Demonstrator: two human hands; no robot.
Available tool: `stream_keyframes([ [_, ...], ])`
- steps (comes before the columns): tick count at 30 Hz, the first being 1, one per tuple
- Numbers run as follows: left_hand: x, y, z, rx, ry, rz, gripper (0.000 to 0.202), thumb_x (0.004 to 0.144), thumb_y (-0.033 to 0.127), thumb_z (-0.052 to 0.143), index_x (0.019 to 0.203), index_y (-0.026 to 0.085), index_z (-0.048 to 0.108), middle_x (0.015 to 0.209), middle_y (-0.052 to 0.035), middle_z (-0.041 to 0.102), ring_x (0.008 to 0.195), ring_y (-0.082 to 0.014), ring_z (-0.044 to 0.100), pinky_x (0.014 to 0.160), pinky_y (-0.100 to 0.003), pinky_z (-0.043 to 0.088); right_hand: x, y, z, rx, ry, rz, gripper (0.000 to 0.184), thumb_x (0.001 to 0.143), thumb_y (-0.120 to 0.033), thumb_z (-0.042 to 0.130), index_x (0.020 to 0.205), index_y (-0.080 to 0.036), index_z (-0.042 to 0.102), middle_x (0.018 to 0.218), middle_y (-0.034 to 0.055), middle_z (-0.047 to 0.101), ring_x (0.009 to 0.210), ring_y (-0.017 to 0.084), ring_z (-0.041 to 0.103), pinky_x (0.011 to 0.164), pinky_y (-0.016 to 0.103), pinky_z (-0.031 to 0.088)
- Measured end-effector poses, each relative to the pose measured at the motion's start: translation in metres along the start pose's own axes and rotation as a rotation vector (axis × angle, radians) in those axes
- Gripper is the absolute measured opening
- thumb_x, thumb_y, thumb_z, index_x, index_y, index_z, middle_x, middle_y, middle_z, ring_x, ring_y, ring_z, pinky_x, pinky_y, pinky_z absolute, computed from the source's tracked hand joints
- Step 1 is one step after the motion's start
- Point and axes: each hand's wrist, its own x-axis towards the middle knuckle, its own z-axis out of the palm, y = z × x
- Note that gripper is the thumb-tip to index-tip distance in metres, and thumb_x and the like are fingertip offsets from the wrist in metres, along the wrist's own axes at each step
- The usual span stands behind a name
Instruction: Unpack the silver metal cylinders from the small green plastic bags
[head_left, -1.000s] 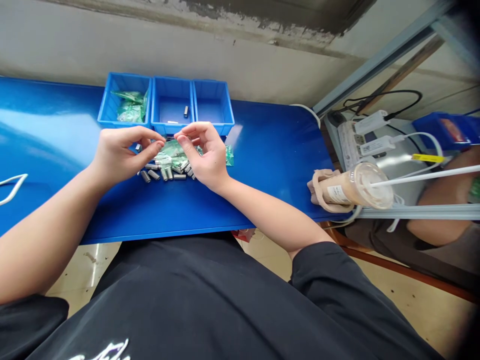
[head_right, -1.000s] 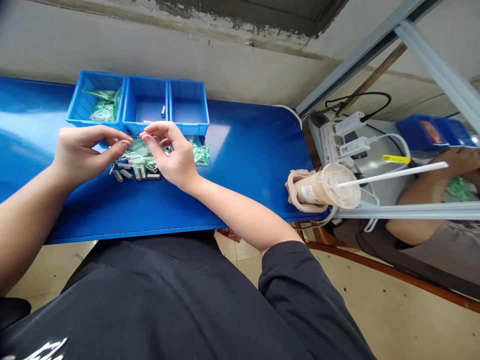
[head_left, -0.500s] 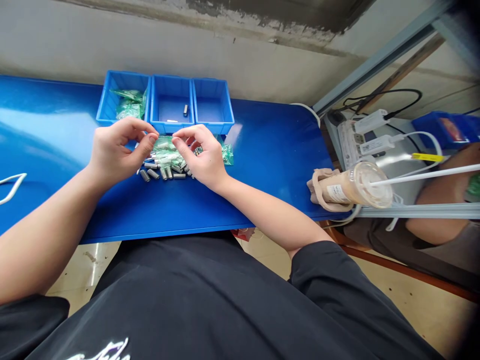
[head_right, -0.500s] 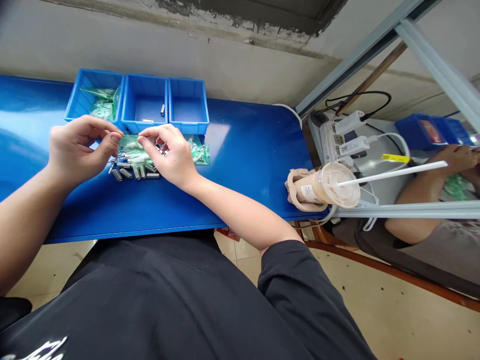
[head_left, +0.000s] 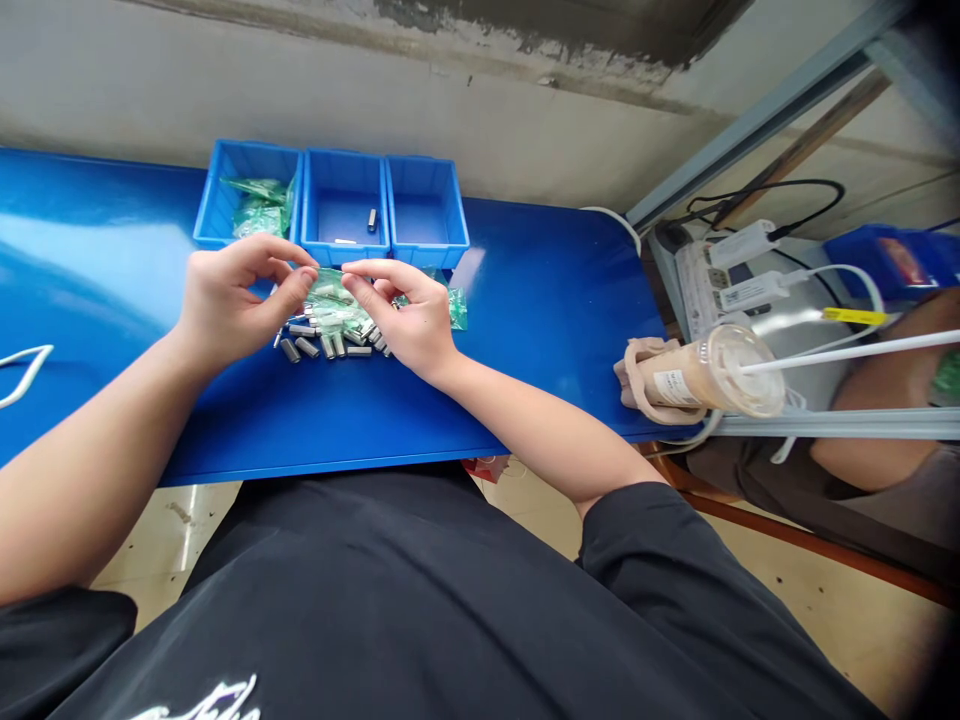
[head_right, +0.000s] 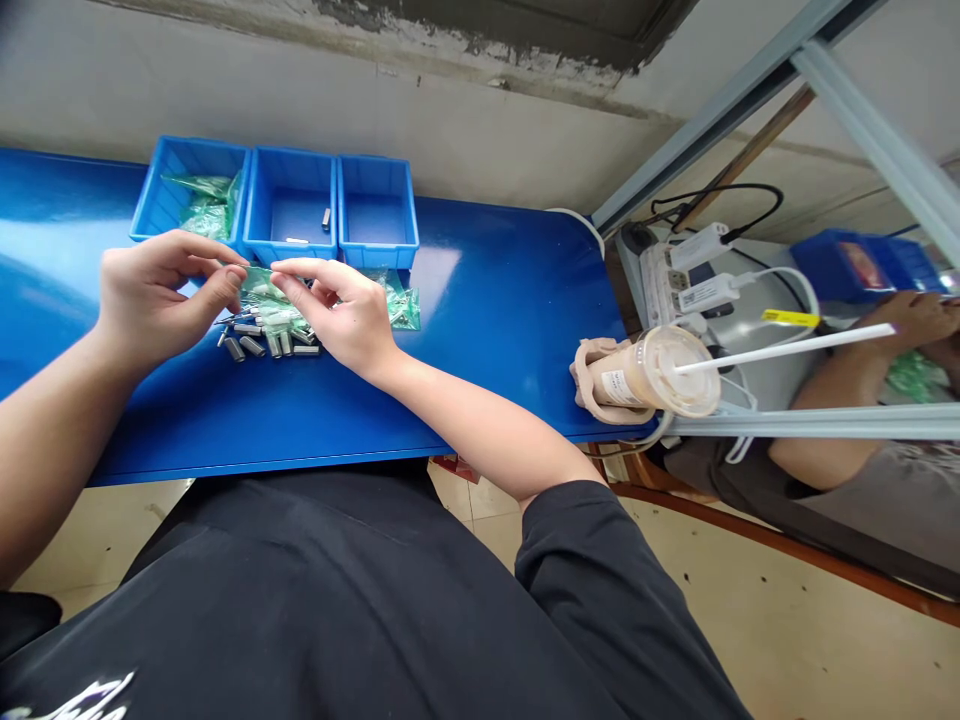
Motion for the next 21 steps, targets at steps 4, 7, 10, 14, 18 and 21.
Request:
stream_keyframes([
  [4, 0.0005, 0.0024, -0.0001, -0.074, -0.001, -0.010, 0.013, 0.095, 0.026, 0.076, 0.105, 0.019, 0.079, 0.077, 0.0005, 0.078, 0.064, -0.0083, 0.077, 0.060, -0.010, 0.057, -0.0003, -0.0012, -0.0002, 0.040, 0.010, -0.020, 0.026, 0.101, -0.041, 0.073, 0.110, -0.019, 0.084, 0.105, 0.0009, 0.085, 0.083, 0.006, 0.071, 0.077, 0.022, 0.062],
  [7, 0.0006, 0.0033, -0.0010, -0.127, -0.003, -0.021, 0.017, 0.094, 0.025, 0.076, 0.110, 0.020, 0.079, 0.089, -0.0020, 0.082, 0.075, -0.0111, 0.081, 0.069, -0.013, 0.063, -0.0006, -0.0032, -0.0006, -0.010, -0.002, -0.040, 0.026, 0.103, -0.040, 0.071, 0.111, -0.019, 0.084, 0.108, 0.0013, 0.085, 0.083, 0.006, 0.072, 0.076, 0.023, 0.063],
  [10, 0.0010, 0.0040, -0.0013, -0.115, 0.027, 0.013, 0.016, 0.093, 0.023, 0.076, 0.108, 0.022, 0.081, 0.091, -0.0003, 0.083, 0.081, -0.0102, 0.082, 0.072, -0.013, 0.064, -0.0009, -0.0027, -0.0003, -0.075, 0.016, -0.086, 0.025, 0.103, -0.039, 0.070, 0.111, -0.019, 0.084, 0.108, 0.0028, 0.083, 0.088, 0.007, 0.071, 0.073, 0.022, 0.062],
  [14, 0.0022, 0.0051, 0.0004, -0.101, 0.071, 0.061, 0.014, 0.090, 0.024, 0.080, 0.104, 0.024, 0.082, 0.097, 0.0000, 0.084, 0.086, -0.0123, 0.082, 0.072, -0.019, 0.066, -0.0017, 0.0012, 0.0001, -0.111, 0.031, -0.106, 0.024, 0.105, -0.033, 0.064, 0.111, -0.020, 0.083, 0.118, 0.0061, 0.079, 0.104, 0.010, 0.072, 0.071, 0.021, 0.061],
  [18, 0.0031, 0.0060, 0.0041, -0.070, 0.078, 0.026, 0.009, 0.090, 0.030, 0.079, 0.094, 0.022, 0.082, 0.095, -0.0025, 0.084, 0.084, -0.0123, 0.081, 0.071, -0.020, 0.064, -0.0024, 0.0021, -0.0010, -0.169, -0.043, -0.041, 0.020, 0.104, -0.027, 0.063, 0.107, -0.020, 0.082, 0.127, 0.0078, 0.074, 0.111, 0.013, 0.071, 0.078, 0.024, 0.064],
  [21, 0.0036, 0.0049, 0.0062, -0.011, 0.099, 0.024, 0.015, 0.092, 0.036, 0.078, 0.091, 0.022, 0.083, 0.089, -0.0011, 0.083, 0.076, -0.0107, 0.077, 0.066, -0.021, 0.062, -0.0021, 0.0002, -0.0021, -0.184, -0.068, -0.013, 0.019, 0.104, -0.025, 0.061, 0.105, -0.020, 0.079, 0.127, 0.0084, 0.073, 0.111, 0.014, 0.070, 0.079, 0.026, 0.066],
])
